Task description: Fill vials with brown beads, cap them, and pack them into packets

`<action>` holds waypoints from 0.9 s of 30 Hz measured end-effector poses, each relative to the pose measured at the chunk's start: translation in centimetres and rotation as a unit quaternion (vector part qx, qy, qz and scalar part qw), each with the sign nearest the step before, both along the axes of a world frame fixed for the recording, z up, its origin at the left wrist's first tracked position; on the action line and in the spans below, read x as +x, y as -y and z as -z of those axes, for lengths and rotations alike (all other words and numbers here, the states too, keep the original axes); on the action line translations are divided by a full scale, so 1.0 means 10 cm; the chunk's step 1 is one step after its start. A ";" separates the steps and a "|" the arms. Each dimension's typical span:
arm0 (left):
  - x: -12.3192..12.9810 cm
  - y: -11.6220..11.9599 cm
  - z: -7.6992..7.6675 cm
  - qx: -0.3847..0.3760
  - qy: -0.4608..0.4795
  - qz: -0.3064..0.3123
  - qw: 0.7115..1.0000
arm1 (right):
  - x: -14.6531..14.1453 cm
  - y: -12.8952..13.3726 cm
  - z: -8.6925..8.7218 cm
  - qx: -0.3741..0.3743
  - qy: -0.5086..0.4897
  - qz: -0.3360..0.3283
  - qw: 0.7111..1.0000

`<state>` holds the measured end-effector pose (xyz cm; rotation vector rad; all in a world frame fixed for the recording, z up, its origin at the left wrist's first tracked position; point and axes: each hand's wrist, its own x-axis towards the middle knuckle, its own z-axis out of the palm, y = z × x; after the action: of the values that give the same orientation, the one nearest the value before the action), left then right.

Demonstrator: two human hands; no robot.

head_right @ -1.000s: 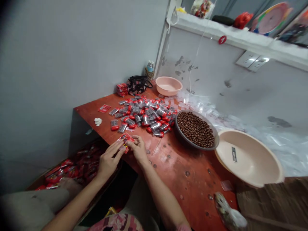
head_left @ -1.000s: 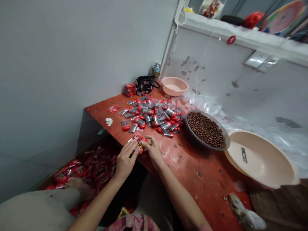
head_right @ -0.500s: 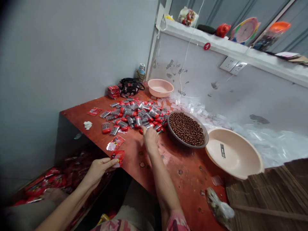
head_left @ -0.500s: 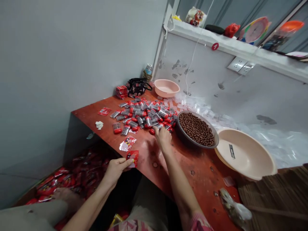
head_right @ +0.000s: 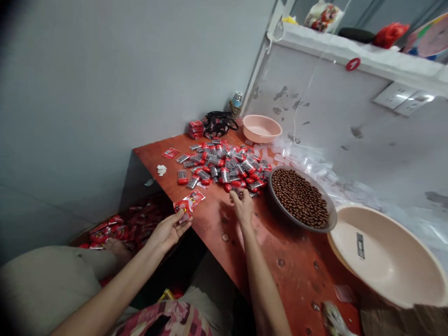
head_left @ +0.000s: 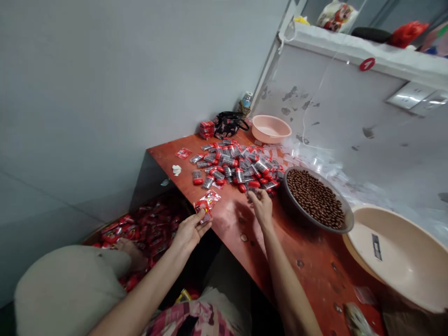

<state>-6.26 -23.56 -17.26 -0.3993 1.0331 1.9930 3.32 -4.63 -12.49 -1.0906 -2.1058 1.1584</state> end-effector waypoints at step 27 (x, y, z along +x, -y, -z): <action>0.20 -0.07 -0.17 0.079 -0.101 0.066 0.990 | 0.21 1.19 0.52 -0.253 -0.152 -0.140 0.945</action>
<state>-4.24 -22.90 -15.54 -0.0433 0.9882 2.0081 5.44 -16.49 -17.64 -0.7551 -1.7999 1.9459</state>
